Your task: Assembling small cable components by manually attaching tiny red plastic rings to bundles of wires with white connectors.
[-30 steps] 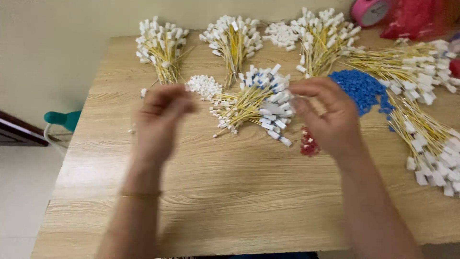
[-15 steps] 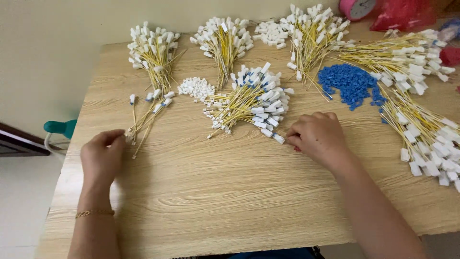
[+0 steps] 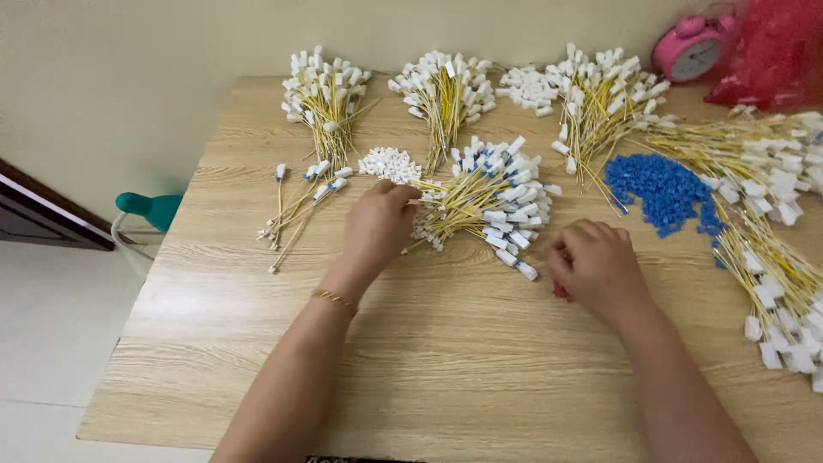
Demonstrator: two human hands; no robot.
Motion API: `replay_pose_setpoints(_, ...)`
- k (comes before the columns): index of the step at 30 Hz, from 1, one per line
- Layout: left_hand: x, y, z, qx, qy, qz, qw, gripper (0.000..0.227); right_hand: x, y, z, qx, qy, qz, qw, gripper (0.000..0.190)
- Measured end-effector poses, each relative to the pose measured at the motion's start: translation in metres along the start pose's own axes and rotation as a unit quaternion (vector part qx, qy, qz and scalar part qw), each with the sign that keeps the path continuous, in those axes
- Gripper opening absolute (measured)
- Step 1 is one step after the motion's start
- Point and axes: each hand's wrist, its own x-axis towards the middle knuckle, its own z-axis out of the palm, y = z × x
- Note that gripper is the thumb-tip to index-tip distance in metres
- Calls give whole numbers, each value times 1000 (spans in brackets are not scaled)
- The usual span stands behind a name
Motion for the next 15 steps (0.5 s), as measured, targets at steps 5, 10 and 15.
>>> replay_pose_setpoints(5, 14, 3, 20, 41, 11, 39, 998, 13, -6, -8, -13, 325, 50, 132, 935, 11)
replay_pose_setpoints(10, 13, -15, 24, 40, 17, 27, 999, 18, -7, -3, -3, 382, 79, 138, 910, 11)
replay_pose_setpoints(15, 14, -16, 17, 21, -40, -30, 999, 18, -7, 1, 4, 536, 84, 126, 830, 11)
